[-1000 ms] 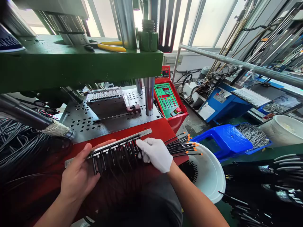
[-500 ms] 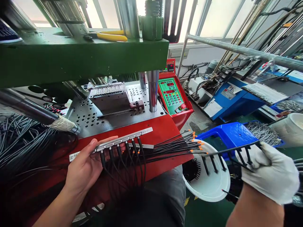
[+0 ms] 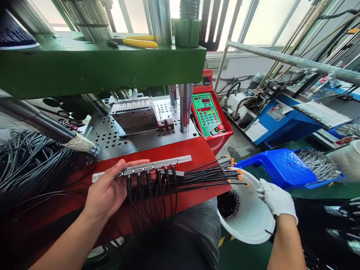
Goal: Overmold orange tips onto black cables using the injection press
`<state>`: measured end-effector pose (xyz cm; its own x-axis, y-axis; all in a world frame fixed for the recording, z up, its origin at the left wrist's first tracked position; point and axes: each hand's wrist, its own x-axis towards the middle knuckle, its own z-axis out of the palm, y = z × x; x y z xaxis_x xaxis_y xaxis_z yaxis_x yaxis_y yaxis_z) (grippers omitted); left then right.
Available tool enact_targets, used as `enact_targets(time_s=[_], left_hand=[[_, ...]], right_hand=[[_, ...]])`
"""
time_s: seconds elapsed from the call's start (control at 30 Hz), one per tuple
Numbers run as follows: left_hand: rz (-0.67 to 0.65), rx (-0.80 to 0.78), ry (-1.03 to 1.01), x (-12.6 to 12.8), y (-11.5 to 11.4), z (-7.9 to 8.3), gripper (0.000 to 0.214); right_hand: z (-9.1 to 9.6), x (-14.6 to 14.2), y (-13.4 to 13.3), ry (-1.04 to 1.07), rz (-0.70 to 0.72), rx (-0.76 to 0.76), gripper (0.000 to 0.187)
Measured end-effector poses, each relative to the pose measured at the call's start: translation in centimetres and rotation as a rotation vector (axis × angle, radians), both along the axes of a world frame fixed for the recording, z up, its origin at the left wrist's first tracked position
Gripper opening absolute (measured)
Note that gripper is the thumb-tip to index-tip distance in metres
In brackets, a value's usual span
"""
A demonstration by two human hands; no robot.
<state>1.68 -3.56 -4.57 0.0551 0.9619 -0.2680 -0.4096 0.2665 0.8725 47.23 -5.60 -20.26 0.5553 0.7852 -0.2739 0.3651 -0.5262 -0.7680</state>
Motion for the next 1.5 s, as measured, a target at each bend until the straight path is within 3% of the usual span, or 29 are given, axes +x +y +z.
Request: enact_targets(time_s=[0.07,0.13,0.23,0.3,0.37,0.43,0.5,0.63,0.8,0.9,1.03,1.27,1.4,1.5], left_hand=[[-0.033,-0.001,0.020,0.1,0.1,0.2,0.044],[-0.074,0.000,0.042,0.2,0.2,0.4,0.044],[-0.157,0.004,0.072,0.6,0.6,0.9,0.044],[-0.214,0.019,0.098,0.8,1.0,1.3,0.045],[-0.278,0.012,0.108,0.9,1.4,1.7,0.049],[-0.298,-0.002,0.134,0.6,1.6,2.0,0.052],[-0.270,-0.015,0.181,0.3,1.4,2.0,0.055],[-0.213,-0.111,0.232,0.7,-0.7,1.1,0.057],[-0.307,-0.094,0.262,3.0,-3.7,-0.5,0.046],[-0.341,-0.032,0.252,3.9,-3.9,-1.2,0.040],[-0.282,0.044,0.232,4.0,-3.4,-1.9,0.034],[-0.314,0.136,0.263,3.5,-3.3,-1.7,0.027],[-0.305,0.058,0.176,3.5,-3.7,-2.3,0.029],[-0.254,0.116,0.350,3.6,-4.0,-3.2,0.031]], right_hand=[[3.6,-2.6,0.9,0.121,-0.085,0.070,0.039],[8.1,-6.5,1.8,0.085,0.018,0.192,0.041],[13.7,-13.5,3.0,-0.051,0.327,0.297,0.041],[15.7,-17.8,3.7,-0.010,0.665,0.333,0.036],[16.3,-21.1,4.1,0.200,1.054,0.197,0.034],[16.3,-23.2,4.2,0.400,1.221,0.025,0.042],[15.9,-24.5,4.2,0.441,1.142,-0.003,0.051],[15.0,-25.7,4.7,0.400,0.798,0.128,0.051],[13.8,-26.5,5.3,0.519,0.520,0.199,0.050],[13.4,-27.1,5.0,0.569,0.466,0.236,0.050],[13.0,-28.1,4.2,0.544,0.452,0.348,0.051],[11.8,-29.2,3.4,0.656,0.361,0.487,0.048],[11.4,-29.2,3.3,0.637,0.376,0.490,0.052],[11.5,-29.0,3.4,0.575,0.386,0.431,0.056]])
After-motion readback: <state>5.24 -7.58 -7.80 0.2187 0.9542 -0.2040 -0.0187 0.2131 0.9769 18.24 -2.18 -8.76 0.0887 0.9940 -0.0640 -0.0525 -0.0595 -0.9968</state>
